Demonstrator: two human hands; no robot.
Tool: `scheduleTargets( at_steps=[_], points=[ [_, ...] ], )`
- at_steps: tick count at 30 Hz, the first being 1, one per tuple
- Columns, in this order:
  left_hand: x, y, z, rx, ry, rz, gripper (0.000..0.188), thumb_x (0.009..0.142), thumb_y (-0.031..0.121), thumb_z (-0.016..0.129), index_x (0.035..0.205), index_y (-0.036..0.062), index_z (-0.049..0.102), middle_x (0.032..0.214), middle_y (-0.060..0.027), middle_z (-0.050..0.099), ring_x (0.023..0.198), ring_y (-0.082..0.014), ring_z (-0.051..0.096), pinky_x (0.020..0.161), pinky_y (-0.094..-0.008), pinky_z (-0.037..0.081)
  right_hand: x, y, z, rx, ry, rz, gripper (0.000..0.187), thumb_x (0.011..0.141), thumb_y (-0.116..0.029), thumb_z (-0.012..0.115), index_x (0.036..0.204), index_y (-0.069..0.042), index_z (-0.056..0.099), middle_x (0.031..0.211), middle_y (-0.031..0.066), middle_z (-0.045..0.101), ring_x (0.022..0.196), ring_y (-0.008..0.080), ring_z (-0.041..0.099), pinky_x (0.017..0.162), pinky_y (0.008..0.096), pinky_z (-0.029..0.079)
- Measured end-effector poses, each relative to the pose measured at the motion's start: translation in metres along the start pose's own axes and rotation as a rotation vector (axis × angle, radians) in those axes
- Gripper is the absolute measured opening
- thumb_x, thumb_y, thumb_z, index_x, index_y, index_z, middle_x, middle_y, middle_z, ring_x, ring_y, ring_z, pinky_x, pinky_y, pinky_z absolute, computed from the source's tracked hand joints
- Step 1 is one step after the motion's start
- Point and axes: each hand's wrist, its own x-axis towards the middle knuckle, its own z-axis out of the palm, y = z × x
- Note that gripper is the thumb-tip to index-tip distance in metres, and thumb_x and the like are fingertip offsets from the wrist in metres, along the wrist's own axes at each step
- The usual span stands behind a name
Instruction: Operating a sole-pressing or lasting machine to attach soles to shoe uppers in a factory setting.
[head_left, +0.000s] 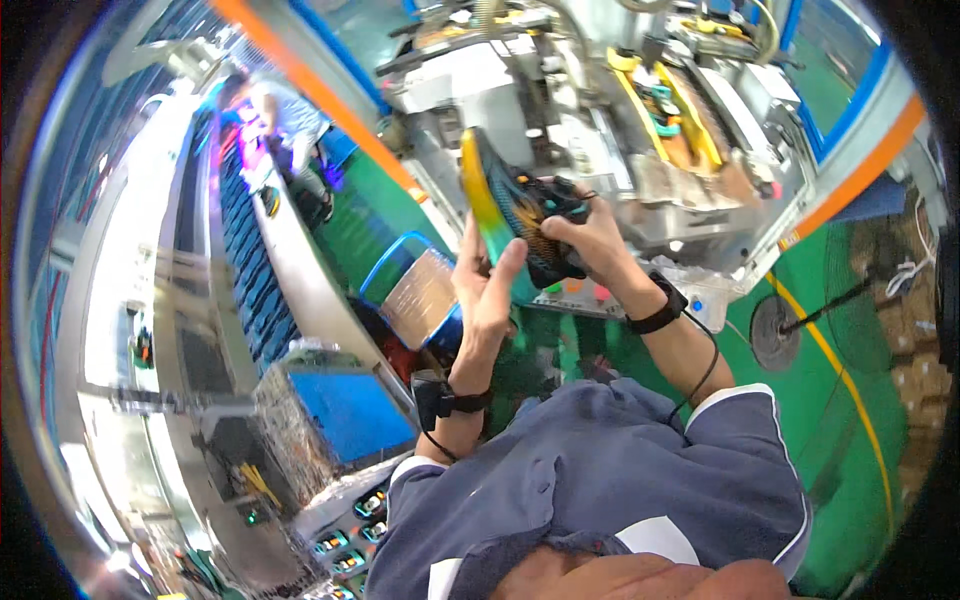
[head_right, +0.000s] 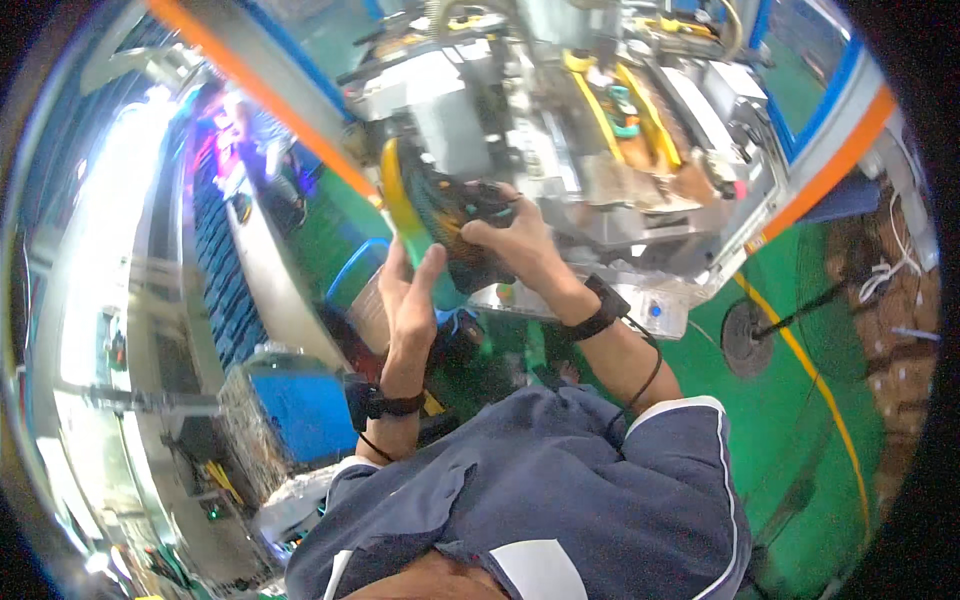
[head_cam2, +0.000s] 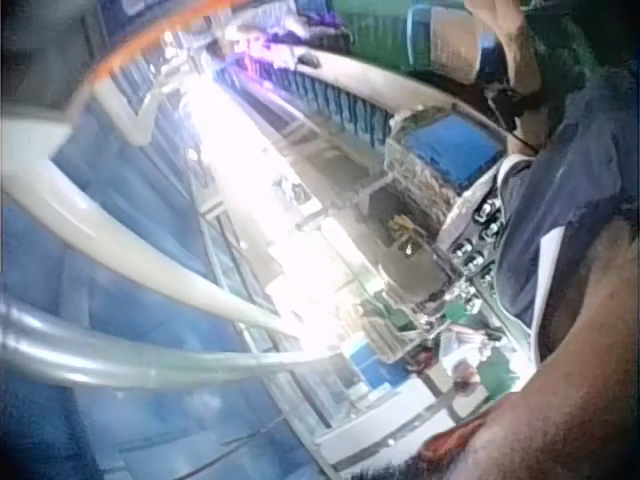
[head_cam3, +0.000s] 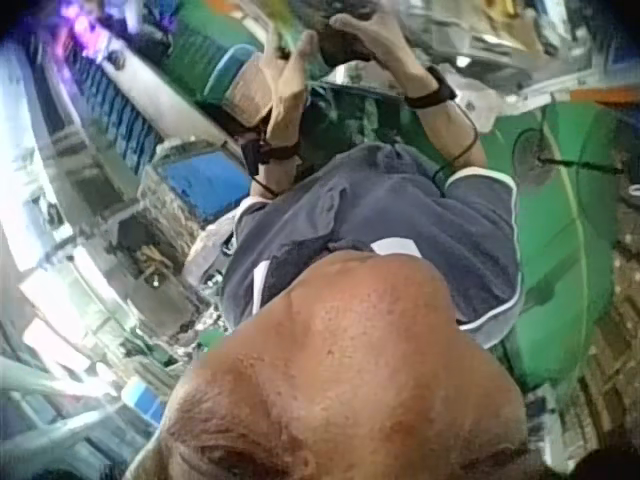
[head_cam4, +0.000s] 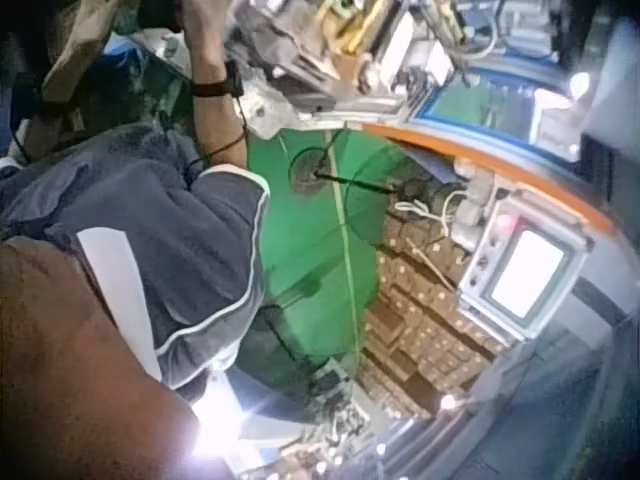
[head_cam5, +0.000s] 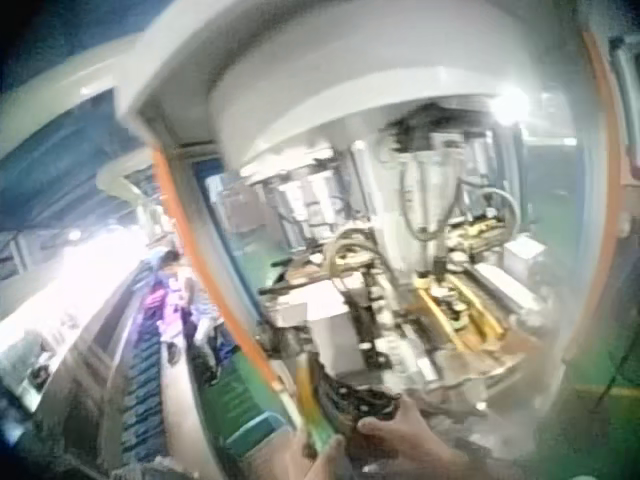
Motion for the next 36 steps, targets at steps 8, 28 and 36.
scheduleTargets(
  at_steps=[8,28,36],
  points=[
    [0.146,-0.107,0.094,-0.037,-0.253,-0.325,0.073,0.089,0.036,0.066,0.139,-0.0091,0.037,0.133,-0.018,0.053,0.111,-0.0197,0.057,0.09,-0.0299,0.048,0.011,-0.018,-0.172,-0.173,0.556,-0.216,0.051,0.074,-0.004,0.069,0.123,-0.001,0.058,0.108,0.0076,0.063,0.092,0.0146,0.059,0.085,0.0282,0.048],
    [0.332,-0.239,0.139,-0.331,-0.192,-0.786,0.026,0.08,0.012,0.072,0.1,0.0008,0.062,0.092,-0.0061,0.067,0.068,-0.0197,0.064,0.058,-0.0325,0.052,0.192,-0.06,-0.35,-1.355,0.846,-0.03,0.057,0.071,-0.036,0.071,0.112,0.002,0.061,0.096,0.0163,0.068,0.084,0.0252,0.065,0.076,0.0336,0.05],
    [0.172,-0.095,-0.017,-0.304,-0.098,-0.506,0.059,0.082,0.007,0.066,0.134,-0.007,0.042,0.123,-0.0121,0.056,0.11,-0.0185,0.056,0.098,-0.0307,0.042,0.375,0.035,-0.248,-1.391,0.353,0.368,0.059,0.07,-0.037,0.071,0.108,0.007,0.062,0.11,0.0289,0.063,0.105,0.0384,0.062,0.089,0.0413,0.05]
  ],
)
